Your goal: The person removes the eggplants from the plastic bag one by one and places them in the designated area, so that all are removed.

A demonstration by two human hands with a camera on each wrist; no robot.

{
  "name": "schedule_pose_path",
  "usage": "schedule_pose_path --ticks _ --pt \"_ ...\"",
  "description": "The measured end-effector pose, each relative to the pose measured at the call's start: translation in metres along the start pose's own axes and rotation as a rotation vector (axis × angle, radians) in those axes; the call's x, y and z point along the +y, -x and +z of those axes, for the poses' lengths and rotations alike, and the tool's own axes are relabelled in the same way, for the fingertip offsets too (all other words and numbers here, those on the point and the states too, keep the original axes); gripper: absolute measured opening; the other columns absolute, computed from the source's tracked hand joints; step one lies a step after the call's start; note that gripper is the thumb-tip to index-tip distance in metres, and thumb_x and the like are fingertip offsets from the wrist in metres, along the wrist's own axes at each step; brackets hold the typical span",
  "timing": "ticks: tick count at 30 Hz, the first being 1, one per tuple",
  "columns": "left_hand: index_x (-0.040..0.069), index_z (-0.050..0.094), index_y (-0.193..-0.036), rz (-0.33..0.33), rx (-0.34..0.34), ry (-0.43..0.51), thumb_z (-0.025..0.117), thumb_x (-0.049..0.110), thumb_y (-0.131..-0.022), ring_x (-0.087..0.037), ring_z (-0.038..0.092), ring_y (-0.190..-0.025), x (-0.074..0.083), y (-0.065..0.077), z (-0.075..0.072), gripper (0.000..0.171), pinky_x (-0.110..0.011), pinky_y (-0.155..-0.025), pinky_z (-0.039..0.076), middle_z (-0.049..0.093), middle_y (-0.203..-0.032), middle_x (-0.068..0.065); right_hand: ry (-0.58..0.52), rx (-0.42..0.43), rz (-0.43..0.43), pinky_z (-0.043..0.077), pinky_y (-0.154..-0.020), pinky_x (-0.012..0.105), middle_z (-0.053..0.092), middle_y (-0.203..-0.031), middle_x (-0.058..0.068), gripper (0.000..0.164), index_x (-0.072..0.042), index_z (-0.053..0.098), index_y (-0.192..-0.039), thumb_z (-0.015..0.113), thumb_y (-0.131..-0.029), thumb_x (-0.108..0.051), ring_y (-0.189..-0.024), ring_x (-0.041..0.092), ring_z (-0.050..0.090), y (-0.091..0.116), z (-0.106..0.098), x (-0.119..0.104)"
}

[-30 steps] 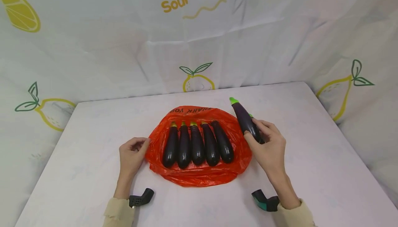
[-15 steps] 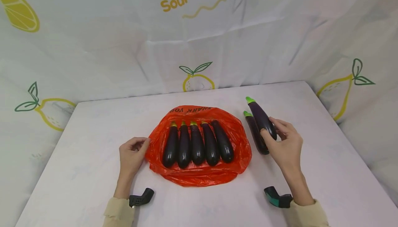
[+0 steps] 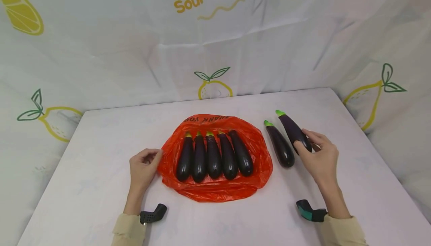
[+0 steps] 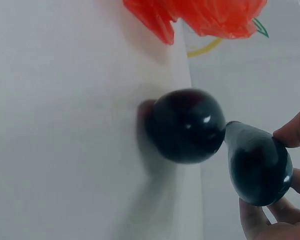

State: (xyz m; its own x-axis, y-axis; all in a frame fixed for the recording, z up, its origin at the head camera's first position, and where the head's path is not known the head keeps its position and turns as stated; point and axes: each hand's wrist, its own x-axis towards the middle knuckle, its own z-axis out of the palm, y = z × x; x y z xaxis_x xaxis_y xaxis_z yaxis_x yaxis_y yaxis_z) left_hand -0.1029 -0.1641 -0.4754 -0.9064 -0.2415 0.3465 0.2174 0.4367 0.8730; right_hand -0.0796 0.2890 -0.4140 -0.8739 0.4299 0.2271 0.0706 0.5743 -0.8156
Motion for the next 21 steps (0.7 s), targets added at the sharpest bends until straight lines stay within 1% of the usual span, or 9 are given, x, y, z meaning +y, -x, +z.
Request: schedule_pose_path --ticks 6,11,12,15,18,19,21 --pt "0.003 0.078 -0.082 -0.01 -0.009 0.022 0.078 0.007 -0.088 -0.005 0.049 -0.062 -0.009 0.0 -0.001 0.007 -0.013 -0.058 0.041 0.067 -0.069 -0.011 0.022 -0.033 0.028 0.041 -0.086 -0.001 0.051 -0.104 -0.035 0.041 0.002 0.068 -0.13 0.072 -0.089 -0.006 -0.095 -0.016 0.051 -0.004 -0.002 0.01" --pt "0.005 0.078 -0.083 -0.018 -0.014 0.026 0.078 0.008 -0.088 -0.005 0.049 -0.063 -0.009 0.0 -0.002 0.006 -0.013 -0.058 0.041 0.067 -0.07 -0.01 0.038 -0.049 0.035 0.04 -0.085 -0.002 0.05 -0.104 -0.036 0.041 0.003 0.067 -0.13 0.072 -0.091 -0.01 -0.096 -0.017 0.049 -0.007 -0.003 0.018" --pt "0.005 0.078 -0.083 -0.019 -0.015 0.026 0.078 0.008 -0.088 -0.005 0.049 -0.063 -0.008 0.0 -0.002 0.006 -0.013 -0.059 0.041 0.067 -0.07 -0.01 0.042 -0.05 0.034 0.04 -0.084 -0.002 0.051 -0.106 -0.034 0.041 0.002 0.067 -0.13 0.072 -0.091 -0.01 -0.095 -0.017 0.049 -0.008 -0.003 0.019" --pt "0.005 0.078 -0.083 -0.019 -0.017 0.027 0.078 0.008 -0.088 -0.005 0.049 -0.063 -0.008 0.0 -0.002 0.006 -0.013 -0.059 0.041 0.067 -0.07 -0.01 0.031 -0.059 0.022 0.04 -0.082 -0.003 0.053 -0.106 -0.033 0.04 0.003 0.068 -0.129 0.071 -0.091 -0.01 -0.095 -0.018 0.049 -0.009 -0.002 0.023" --pt "0.004 0.078 -0.084 -0.022 -0.017 0.026 0.078 0.008 -0.088 -0.006 0.049 -0.063 -0.009 0.0 -0.002 0.005 -0.013 -0.059 0.041 0.067 -0.07 -0.011 0.016 -0.08 0.014 0.042 -0.078 -0.003 0.052 -0.103 -0.036 0.041 0.005 0.067 -0.129 0.07 -0.091 -0.01 -0.094 -0.019 0.048 -0.009 -0.002 0.027" --pt "0.003 0.078 -0.084 -0.024 -0.017 0.027 0.078 0.007 -0.088 -0.006 0.049 -0.063 -0.009 0.0 -0.002 0.005 -0.013 -0.059 0.041 0.067 -0.07 -0.011 0.01 -0.091 0.015 0.043 -0.076 -0.003 0.05 -0.102 -0.039 0.041 0.006 0.066 -0.129 0.07 -0.091 -0.01 -0.093 -0.02 0.048 -0.009 -0.002 0.028" --pt "0.003 0.078 -0.085 -0.028 -0.018 0.024 0.078 0.007 -0.088 -0.006 0.049 -0.063 -0.01 0.0 -0.001 0.005 -0.013 -0.059 0.041 0.067 -0.07 -0.011 0.015 -0.106 0.018 0.044 -0.073 -0.002 0.052 -0.104 -0.036 0.042 0.006 0.065 -0.13 0.069 -0.092 -0.012 -0.093 -0.021 0.047 -0.009 -0.002 0.03"
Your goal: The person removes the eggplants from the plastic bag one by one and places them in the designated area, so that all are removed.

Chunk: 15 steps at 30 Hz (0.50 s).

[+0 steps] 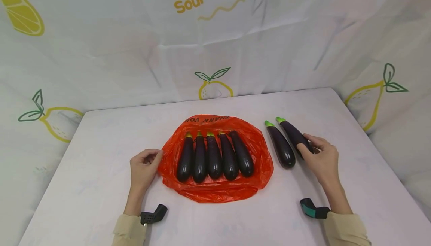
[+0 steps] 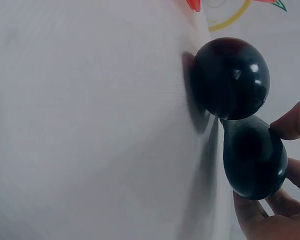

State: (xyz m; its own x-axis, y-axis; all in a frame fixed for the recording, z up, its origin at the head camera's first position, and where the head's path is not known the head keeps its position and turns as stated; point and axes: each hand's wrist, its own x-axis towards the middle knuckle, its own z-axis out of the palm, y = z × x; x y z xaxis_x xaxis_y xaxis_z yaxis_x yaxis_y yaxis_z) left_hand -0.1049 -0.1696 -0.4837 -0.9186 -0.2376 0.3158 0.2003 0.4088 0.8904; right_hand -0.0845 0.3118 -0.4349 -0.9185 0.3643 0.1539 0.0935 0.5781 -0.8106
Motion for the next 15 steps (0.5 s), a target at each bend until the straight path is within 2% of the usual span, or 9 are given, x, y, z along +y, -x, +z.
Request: schedule_pose_path --ticks 1,4,6,8,12,15 --pt "0.002 0.078 -0.085 -0.002 0.0 -0.001 0.078 0.007 -0.088 -0.005 0.049 -0.063 -0.0004 0.0 0.0002 0.005 -0.013 -0.059 0.041 0.066 -0.07 -0.012 0.007 -0.004 0.003 0.044 -0.073 -0.002 0.055 -0.105 -0.033 0.042 0.006 0.065 -0.13 0.069 -0.093 -0.013 -0.093 -0.021 0.047 0.0 0.0003 0.0006" --pt "0.001 0.077 -0.085 -0.009 0.006 -0.008 0.077 0.005 -0.088 -0.005 0.048 -0.063 0.0002 0.0001 0.001 0.006 -0.013 -0.059 0.041 0.066 -0.07 -0.013 0.043 -0.018 0.003 0.043 -0.075 -0.003 0.066 -0.116 -0.009 0.042 0.004 0.065 -0.131 0.067 -0.094 -0.015 -0.093 -0.02 0.045 -0.0003 0.0014 0.0022" --pt "0.0 0.077 -0.084 -0.009 0.012 -0.012 0.076 0.003 -0.088 -0.004 0.048 -0.063 0.0017 0.0003 0.0012 0.006 -0.013 -0.059 0.041 0.066 -0.07 -0.014 0.068 -0.029 0.006 0.041 -0.078 -0.005 0.066 -0.125 0.009 0.042 0.003 0.065 -0.132 0.067 -0.094 -0.015 -0.094 -0.02 0.043 -0.0005 0.0023 0.0027" --pt "-0.001 0.077 -0.084 -0.007 0.017 -0.014 0.075 0.001 -0.088 -0.003 0.047 -0.063 0.0032 0.0005 0.0014 0.005 -0.013 -0.059 0.04 0.066 -0.07 -0.015 0.08 -0.048 0.011 0.041 -0.077 -0.005 0.063 -0.131 0.022 0.043 0.004 0.064 -0.133 0.066 -0.095 -0.016 -0.094 -0.02 0.041 -0.0004 0.003 0.0027" --pt "-0.002 0.076 -0.083 0.001 0.018 -0.011 0.075 -0.001 -0.087 -0.003 0.047 -0.062 0.0039 0.0004 0.0016 0.004 -0.013 -0.058 0.04 0.065 -0.069 -0.016 0.083 -0.083 0.023 0.04 -0.073 -0.005 0.057 -0.137 0.032 0.045 0.005 0.061 -0.135 0.063 -0.096 -0.017 -0.094 -0.021 0.035 0.0006 0.0029 0.002" --pt "-0.002 0.076 -0.083 0.003 0.019 -0.015 0.075 -0.002 -0.087 -0.004 0.047 -0.062 0.0062 0.0003 0.0016 0.004 -0.013 -0.058 0.039 0.065 -0.068 -0.016 0.087 -0.097 0.027 0.039 -0.071 -0.005 0.057 -0.138 0.034 0.045 0.005 0.06 -0.136 0.062 -0.097 -0.017 -0.095 -0.021 0.033 0.0015 0.0024 0.0015"
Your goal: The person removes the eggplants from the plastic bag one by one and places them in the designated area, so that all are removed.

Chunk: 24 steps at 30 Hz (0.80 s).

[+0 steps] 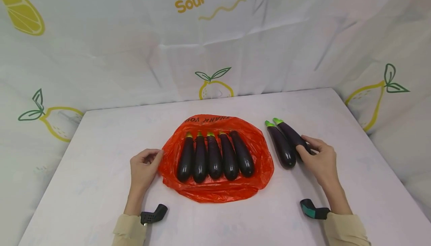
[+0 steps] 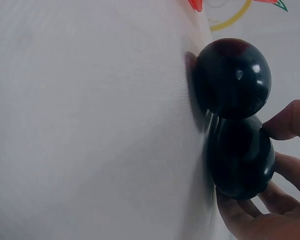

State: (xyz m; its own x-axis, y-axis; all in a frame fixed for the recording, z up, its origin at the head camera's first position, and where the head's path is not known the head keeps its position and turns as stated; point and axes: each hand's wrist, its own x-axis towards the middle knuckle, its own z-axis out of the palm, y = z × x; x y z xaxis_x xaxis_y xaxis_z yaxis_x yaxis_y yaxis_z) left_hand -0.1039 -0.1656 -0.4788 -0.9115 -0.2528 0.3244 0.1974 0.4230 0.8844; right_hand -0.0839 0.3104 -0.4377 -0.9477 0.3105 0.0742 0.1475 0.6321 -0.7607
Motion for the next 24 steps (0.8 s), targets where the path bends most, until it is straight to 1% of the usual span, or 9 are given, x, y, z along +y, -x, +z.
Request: schedule_pose_path --ticks 2,4,6,7,8,11,13,20,24 --pt "-0.002 0.076 -0.083 0.002 -0.002 -0.004 0.075 -0.002 -0.087 -0.004 0.047 -0.062 0.005 0.0 0.0 0.004 -0.012 -0.059 0.04 0.065 -0.068 -0.016 0.012 -0.005 -0.001 0.039 -0.07 -0.006 0.057 -0.138 0.035 0.045 0.005 0.06 -0.136 0.061 -0.097 -0.016 -0.099 -0.014 0.041 0.001 0.0 0.0" --pt "-0.002 0.076 -0.083 0.004 -0.004 -0.002 0.075 -0.003 -0.087 -0.004 0.047 -0.062 0.013 0.001 -0.002 0.004 -0.012 -0.059 0.04 0.065 -0.068 -0.016 0.025 -0.009 -0.004 0.038 -0.07 -0.006 0.057 -0.138 0.035 0.045 0.006 0.06 -0.136 0.061 -0.096 -0.015 -0.104 0.003 0.053 0.001 0.0 0.0" --pt "-0.003 0.076 -0.083 0.012 -0.006 0.002 0.075 -0.003 -0.087 -0.004 0.047 -0.062 0.021 0.002 -0.004 0.004 -0.012 -0.059 0.04 0.064 -0.068 -0.017 0.034 -0.014 -0.005 0.038 -0.07 -0.006 0.057 -0.138 0.035 0.045 0.006 0.06 -0.136 0.061 -0.096 -0.015 -0.11 0.024 0.057 0.002 0.0 0.0" --pt "-0.004 0.076 -0.083 0.016 -0.006 0.005 0.074 -0.003 -0.087 -0.004 0.047 -0.062 0.025 0.003 -0.005 0.004 -0.012 -0.059 0.04 0.064 -0.068 -0.017 0.034 -0.016 -0.007 0.037 -0.07 -0.006 0.057 -0.138 0.035 0.045 0.006 0.06 -0.136 0.061 -0.096 -0.015 -0.111 0.025 0.057 0.002 0.0 0.0" --pt "-0.004 0.075 -0.083 0.02 -0.006 0.007 0.074 -0.004 -0.087 -0.004 0.047 -0.062 0.027 0.003 -0.005 0.004 -0.012 -0.059 0.04 0.064 -0.068 -0.017 0.032 -0.018 -0.01 0.037 -0.071 -0.006 0.057 -0.138 0.035 0.045 0.005 0.06 -0.136 0.061 -0.096 -0.015 -0.111 0.024 0.057 0.002 0.0 0.0" --pt "-0.005 0.075 -0.083 0.025 -0.006 0.008 0.074 -0.004 -0.087 -0.004 0.047 -0.062 0.03 0.003 -0.006 0.004 -0.012 -0.059 0.041 0.064 -0.067 -0.018 0.019 -0.026 -0.024 0.038 -0.072 -0.006 0.057 -0.138 0.035 0.045 0.006 0.06 -0.136 0.062 -0.096 -0.015 -0.102 -0.007 0.048 0.002 0.0 0.0" --pt "-0.004 0.075 -0.083 0.02 -0.007 0.004 0.074 -0.004 -0.087 -0.004 0.047 -0.063 0.027 0.003 -0.006 0.004 -0.012 -0.059 0.04 0.063 -0.067 -0.017 0.011 -0.027 -0.039 0.038 -0.072 -0.006 0.057 -0.137 0.035 0.045 0.006 0.06 -0.136 0.062 -0.095 -0.014 -0.095 -0.021 0.034 0.003 0.0 0.0" --pt "-0.002 0.076 -0.083 0.006 -0.002 -0.018 0.075 -0.003 -0.086 -0.005 0.047 -0.062 0.006 0.001 -0.001 0.004 -0.012 -0.058 0.039 0.063 -0.067 -0.016 0.013 -0.023 -0.059 0.038 -0.072 -0.006 0.057 -0.136 0.035 0.045 0.007 0.061 -0.135 0.064 -0.096 -0.016 -0.092 -0.026 0.033 0.005 -0.001 0.0" --pt "-0.003 0.075 -0.082 0.02 -0.004 -0.003 0.075 -0.004 -0.086 -0.005 0.047 -0.061 0.013 0.001 -0.002 0.004 -0.012 -0.058 0.039 0.063 -0.066 -0.016 0.019 -0.015 -0.057 0.038 -0.071 -0.006 0.058 -0.135 0.035 0.046 0.006 0.061 -0.135 0.065 -0.096 -0.018 -0.092 -0.026 0.033 0.006 -0.002 0.0"
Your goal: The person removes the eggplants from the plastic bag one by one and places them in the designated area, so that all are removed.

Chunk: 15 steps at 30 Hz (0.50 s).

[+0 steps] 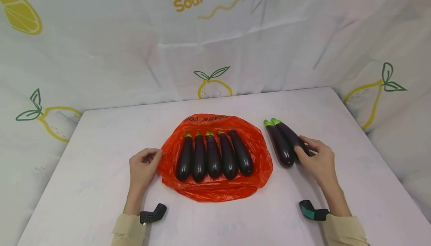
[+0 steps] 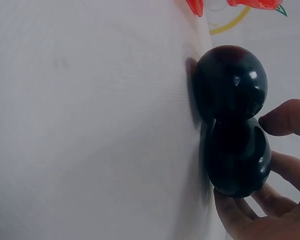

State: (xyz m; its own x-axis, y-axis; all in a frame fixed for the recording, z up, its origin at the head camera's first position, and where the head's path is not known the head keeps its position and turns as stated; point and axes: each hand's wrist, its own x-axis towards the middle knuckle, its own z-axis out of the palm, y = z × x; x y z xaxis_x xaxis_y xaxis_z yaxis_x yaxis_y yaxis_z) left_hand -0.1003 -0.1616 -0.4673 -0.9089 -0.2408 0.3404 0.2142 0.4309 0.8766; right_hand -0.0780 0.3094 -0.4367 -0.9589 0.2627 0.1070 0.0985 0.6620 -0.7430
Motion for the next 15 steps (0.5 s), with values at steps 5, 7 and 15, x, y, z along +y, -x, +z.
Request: schedule_pose_path --ticks 5,7,15 --pt "-0.004 0.075 -0.083 0.018 -0.005 0.013 0.074 -0.004 -0.086 -0.004 0.046 -0.062 0.015 0.001 -0.004 0.004 -0.013 -0.058 0.04 0.063 -0.066 -0.016 0.006 0.02 -0.016 0.037 -0.071 -0.006 0.06 -0.133 0.035 0.045 0.007 0.063 -0.132 0.067 -0.095 -0.019 -0.09 -0.026 0.036 0.001 0.0 0.0" --pt "-0.004 0.075 -0.083 0.015 -0.007 0.018 0.074 -0.004 -0.086 -0.004 0.046 -0.062 0.017 0.001 -0.004 0.004 -0.013 -0.058 0.04 0.063 -0.067 -0.016 0.016 0.031 -0.01 0.036 -0.072 -0.005 0.061 -0.133 0.034 0.046 0.006 0.064 -0.132 0.068 -0.095 -0.022 -0.089 -0.026 0.037 0.001 -0.001 -0.001" --pt "-0.002 0.076 -0.084 -0.003 -0.006 -0.004 0.074 -0.003 -0.087 -0.004 0.046 -0.062 0.001 0.001 0.0 0.004 -0.012 -0.059 0.039 0.064 -0.068 -0.016 -0.016 0.144 -0.01 0.036 -0.08 -0.005 0.057 -0.108 -0.029 0.046 0.0 0.068 -0.13 0.075 -0.092 -0.025 -0.091 -0.022 0.048 0.004 -0.005 -0.009"
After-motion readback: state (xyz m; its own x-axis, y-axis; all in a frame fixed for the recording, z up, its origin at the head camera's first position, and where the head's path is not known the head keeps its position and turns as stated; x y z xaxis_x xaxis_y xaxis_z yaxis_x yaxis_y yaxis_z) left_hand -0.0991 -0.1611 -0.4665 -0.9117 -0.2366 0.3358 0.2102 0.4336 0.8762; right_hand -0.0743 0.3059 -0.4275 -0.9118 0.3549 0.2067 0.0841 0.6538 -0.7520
